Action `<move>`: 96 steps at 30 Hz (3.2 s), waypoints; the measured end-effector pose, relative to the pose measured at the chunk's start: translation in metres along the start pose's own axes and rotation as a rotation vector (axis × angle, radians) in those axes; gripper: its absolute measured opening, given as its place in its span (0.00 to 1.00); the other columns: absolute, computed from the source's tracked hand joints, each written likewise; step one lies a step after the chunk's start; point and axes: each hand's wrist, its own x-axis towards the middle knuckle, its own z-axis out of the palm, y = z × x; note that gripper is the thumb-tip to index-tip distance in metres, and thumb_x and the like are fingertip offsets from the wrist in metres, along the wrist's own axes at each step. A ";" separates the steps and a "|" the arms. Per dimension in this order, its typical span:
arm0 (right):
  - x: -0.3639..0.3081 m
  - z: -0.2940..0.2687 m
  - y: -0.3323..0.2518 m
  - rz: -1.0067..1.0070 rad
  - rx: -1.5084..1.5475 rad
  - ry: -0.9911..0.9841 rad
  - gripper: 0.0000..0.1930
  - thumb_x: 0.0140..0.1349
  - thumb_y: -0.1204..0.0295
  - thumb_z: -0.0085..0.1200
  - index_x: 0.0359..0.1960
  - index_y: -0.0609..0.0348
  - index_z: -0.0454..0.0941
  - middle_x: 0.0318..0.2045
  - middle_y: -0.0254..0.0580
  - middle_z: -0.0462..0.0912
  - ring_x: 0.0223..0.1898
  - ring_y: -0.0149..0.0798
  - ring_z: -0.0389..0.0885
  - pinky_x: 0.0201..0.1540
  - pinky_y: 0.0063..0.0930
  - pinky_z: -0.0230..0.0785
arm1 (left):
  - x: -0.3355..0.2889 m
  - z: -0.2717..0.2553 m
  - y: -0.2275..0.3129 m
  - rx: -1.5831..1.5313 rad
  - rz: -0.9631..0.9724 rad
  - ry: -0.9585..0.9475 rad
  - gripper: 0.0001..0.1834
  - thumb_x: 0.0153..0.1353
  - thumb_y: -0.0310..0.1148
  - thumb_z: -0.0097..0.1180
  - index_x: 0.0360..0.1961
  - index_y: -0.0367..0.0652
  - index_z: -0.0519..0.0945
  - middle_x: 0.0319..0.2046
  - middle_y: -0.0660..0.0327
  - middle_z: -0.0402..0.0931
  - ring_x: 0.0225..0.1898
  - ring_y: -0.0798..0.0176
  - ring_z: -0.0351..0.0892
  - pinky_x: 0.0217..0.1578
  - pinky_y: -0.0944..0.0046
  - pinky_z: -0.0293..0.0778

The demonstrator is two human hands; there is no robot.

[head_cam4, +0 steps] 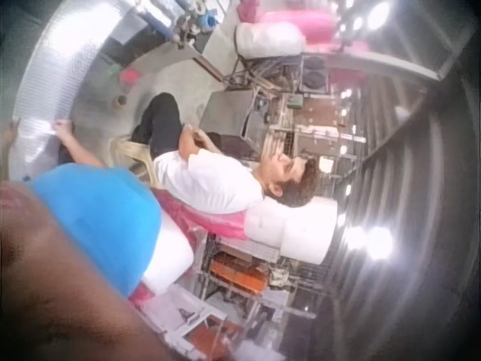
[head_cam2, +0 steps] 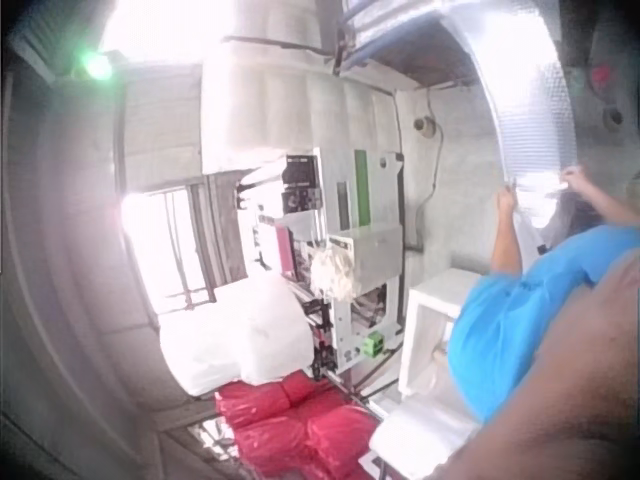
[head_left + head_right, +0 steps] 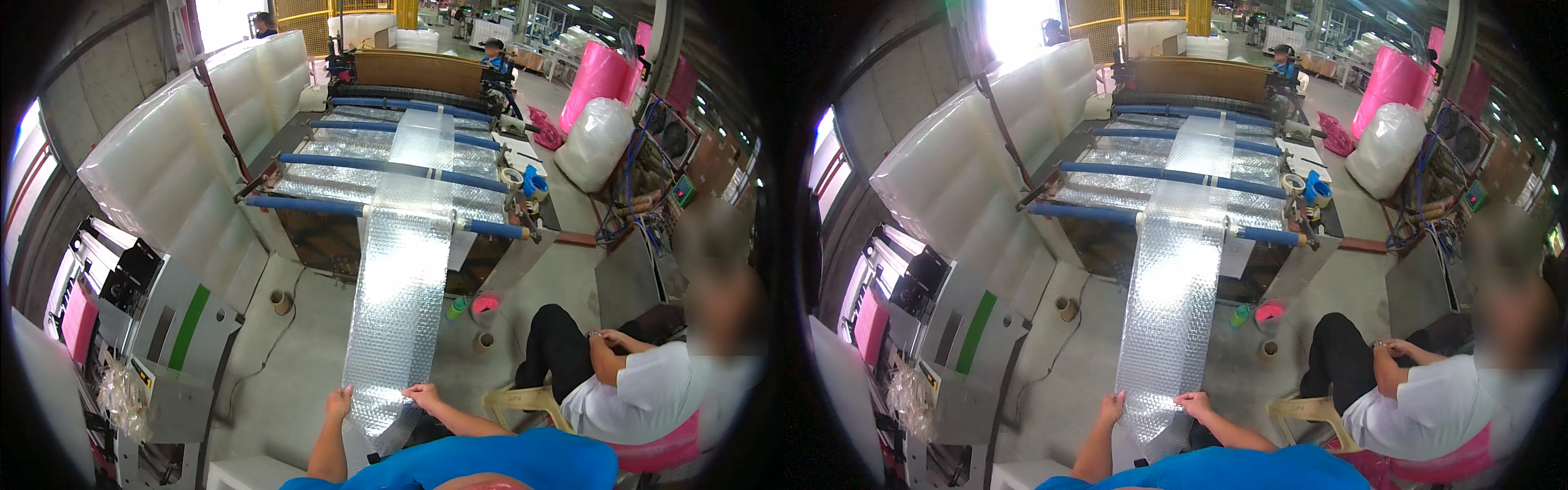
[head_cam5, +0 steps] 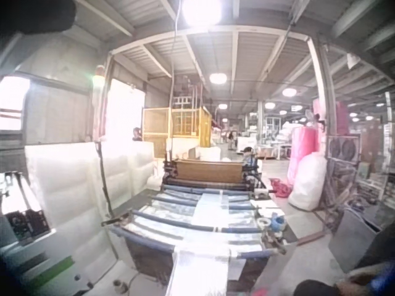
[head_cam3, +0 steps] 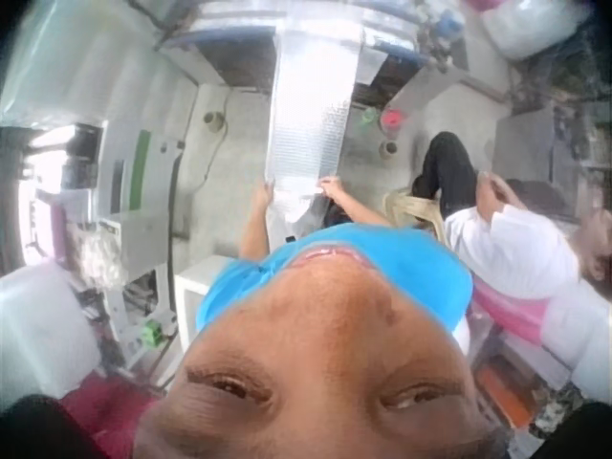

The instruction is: The person holds and adjusts a sheet of bubble wrap as it moves through a machine. They use both hands to guide the material, ensuring it stays aligned on the rollers.

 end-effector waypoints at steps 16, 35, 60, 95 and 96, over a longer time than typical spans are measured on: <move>0.116 -0.070 -0.154 -0.323 -0.030 0.233 0.09 0.44 0.68 0.56 0.24 0.61 0.77 0.16 0.30 0.74 0.17 0.22 0.67 0.19 0.16 0.59 | 0.161 -0.002 0.153 -0.117 0.175 0.139 0.25 0.53 0.49 0.40 0.31 0.33 0.69 0.29 0.43 0.70 0.35 0.43 0.69 0.35 0.55 0.64; 0.010 -0.038 -0.129 -0.251 0.186 -0.055 0.11 0.46 0.64 0.56 0.24 0.59 0.73 0.24 0.32 0.73 0.28 0.25 0.71 0.30 0.21 0.66 | 0.079 -0.041 0.129 -0.501 0.061 -0.201 0.40 0.27 0.56 0.63 0.36 0.30 0.71 0.29 0.56 0.72 0.27 0.66 0.71 0.27 0.69 0.68; -0.060 0.002 -0.128 -0.408 0.036 0.276 0.10 0.38 0.70 0.61 0.16 0.60 0.72 0.14 0.29 0.71 0.15 0.22 0.64 0.17 0.15 0.56 | -0.077 -0.083 0.042 -0.217 0.208 0.169 0.28 0.41 0.42 0.58 0.41 0.38 0.64 0.32 0.51 0.72 0.36 0.56 0.72 0.36 0.61 0.67; 0.078 -0.037 -0.072 -0.168 -0.051 0.132 0.09 0.41 0.67 0.59 0.19 0.60 0.77 0.13 0.30 0.72 0.16 0.22 0.65 0.18 0.17 0.57 | 0.091 0.026 0.066 0.140 -0.118 -0.080 0.27 0.55 0.53 0.30 0.40 0.38 0.64 0.39 0.44 0.68 0.43 0.45 0.66 0.42 0.52 0.61; 0.089 -0.042 -0.076 -0.187 -0.048 0.137 0.09 0.41 0.67 0.59 0.19 0.60 0.77 0.13 0.30 0.72 0.16 0.22 0.65 0.18 0.17 0.58 | 0.104 0.027 0.072 0.124 -0.104 -0.081 0.27 0.55 0.53 0.30 0.40 0.38 0.64 0.39 0.43 0.68 0.43 0.44 0.66 0.42 0.52 0.61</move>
